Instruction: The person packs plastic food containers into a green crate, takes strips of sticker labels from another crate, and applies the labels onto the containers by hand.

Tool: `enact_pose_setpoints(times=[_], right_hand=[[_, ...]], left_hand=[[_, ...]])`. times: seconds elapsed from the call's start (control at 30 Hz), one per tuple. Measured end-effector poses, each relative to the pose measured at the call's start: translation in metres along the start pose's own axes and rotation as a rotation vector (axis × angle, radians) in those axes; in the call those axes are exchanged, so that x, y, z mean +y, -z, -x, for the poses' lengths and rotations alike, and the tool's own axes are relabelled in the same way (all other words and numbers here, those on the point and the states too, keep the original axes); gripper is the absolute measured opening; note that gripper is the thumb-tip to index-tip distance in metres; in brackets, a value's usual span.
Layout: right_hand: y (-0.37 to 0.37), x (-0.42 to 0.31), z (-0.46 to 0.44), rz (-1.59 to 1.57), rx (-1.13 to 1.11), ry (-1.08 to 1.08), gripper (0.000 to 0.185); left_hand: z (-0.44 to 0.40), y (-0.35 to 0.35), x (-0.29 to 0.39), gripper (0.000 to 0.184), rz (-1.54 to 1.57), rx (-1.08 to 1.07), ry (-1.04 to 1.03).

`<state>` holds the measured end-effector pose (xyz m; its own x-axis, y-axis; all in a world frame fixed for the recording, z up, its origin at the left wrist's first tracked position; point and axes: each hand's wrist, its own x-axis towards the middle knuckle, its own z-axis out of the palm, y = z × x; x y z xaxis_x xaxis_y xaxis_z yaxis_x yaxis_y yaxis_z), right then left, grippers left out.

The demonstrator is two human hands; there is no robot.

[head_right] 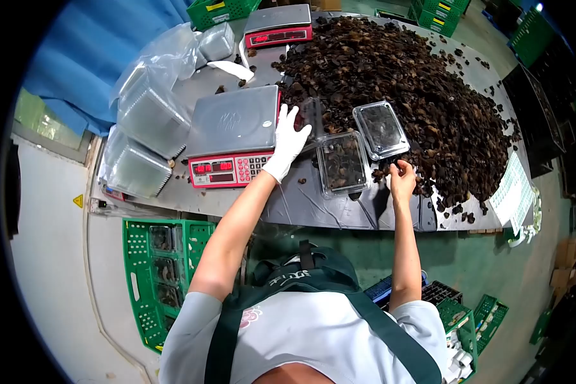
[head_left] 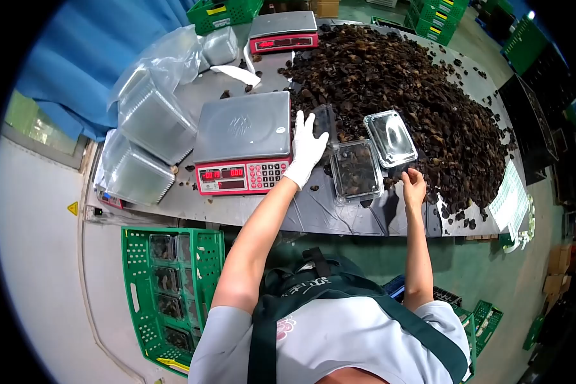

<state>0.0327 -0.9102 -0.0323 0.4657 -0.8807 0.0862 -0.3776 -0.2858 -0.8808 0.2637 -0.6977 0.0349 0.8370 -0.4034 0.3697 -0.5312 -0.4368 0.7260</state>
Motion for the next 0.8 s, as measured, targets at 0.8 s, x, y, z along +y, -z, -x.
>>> enact_pose_setpoints(times=[0.8], right_hand=[[-0.2,-0.274,0.395,-0.325,-1.629,0.963,0.014]], left_hand=[[0.499,0.298,0.054,0.017,0.337,1.415,0.933]])
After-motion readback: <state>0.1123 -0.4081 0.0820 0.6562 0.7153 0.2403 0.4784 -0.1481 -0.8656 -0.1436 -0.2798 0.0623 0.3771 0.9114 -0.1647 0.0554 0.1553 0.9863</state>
